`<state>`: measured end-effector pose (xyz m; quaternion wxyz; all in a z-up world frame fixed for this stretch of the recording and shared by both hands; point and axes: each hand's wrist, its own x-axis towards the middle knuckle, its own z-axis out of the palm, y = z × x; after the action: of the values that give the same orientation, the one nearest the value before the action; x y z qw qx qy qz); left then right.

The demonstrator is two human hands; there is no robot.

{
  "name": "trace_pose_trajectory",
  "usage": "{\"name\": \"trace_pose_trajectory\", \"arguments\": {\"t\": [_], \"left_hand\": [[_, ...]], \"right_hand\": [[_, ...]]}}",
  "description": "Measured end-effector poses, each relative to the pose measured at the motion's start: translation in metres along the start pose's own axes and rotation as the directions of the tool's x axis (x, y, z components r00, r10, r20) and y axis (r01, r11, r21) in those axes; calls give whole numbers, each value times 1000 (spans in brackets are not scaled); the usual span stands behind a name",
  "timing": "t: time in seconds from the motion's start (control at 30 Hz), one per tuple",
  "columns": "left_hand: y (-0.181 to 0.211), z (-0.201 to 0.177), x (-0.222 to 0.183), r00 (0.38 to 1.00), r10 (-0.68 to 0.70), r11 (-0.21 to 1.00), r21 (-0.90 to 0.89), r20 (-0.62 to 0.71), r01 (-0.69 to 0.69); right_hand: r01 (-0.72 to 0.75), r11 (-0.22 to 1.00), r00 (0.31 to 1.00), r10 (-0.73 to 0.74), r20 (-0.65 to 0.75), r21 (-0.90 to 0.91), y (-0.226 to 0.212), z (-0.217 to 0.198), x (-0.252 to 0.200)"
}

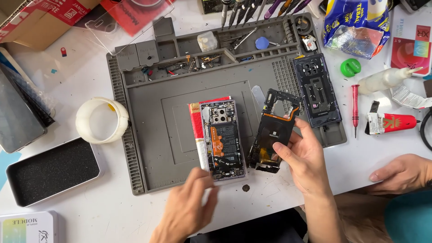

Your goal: Disassembling a smartphone on a repair mat, removing internal components and using a screwdriver to remove screws.

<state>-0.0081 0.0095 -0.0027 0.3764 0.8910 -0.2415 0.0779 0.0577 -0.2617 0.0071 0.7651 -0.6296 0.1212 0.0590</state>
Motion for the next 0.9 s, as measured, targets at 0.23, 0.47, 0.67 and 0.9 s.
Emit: {"name": "trace_pose_trajectory", "arguments": {"t": [0.23, 0.47, 0.67, 0.9], "left_hand": [[-31, -25, -39, 737, -312, 827, 210, -599, 521], [-29, -34, -24, 669, -193, 828, 247, -718, 504], [-17, -25, -7, 729, -254, 797, 290, -635, 530], [-19, -25, -4, 744, -332, 872, 113, -580, 476]], "right_hand": [[-47, 999, 995, 48, 84, -10, 3, 10, 7], [4, 1000, 985, 2, 172, -30, 10, 11, 13], [69, 997, 997, -70, -17, -30, -12, 7, 13], [122, 992, 992, -123, -30, -40, 7, -12, 8]]}}
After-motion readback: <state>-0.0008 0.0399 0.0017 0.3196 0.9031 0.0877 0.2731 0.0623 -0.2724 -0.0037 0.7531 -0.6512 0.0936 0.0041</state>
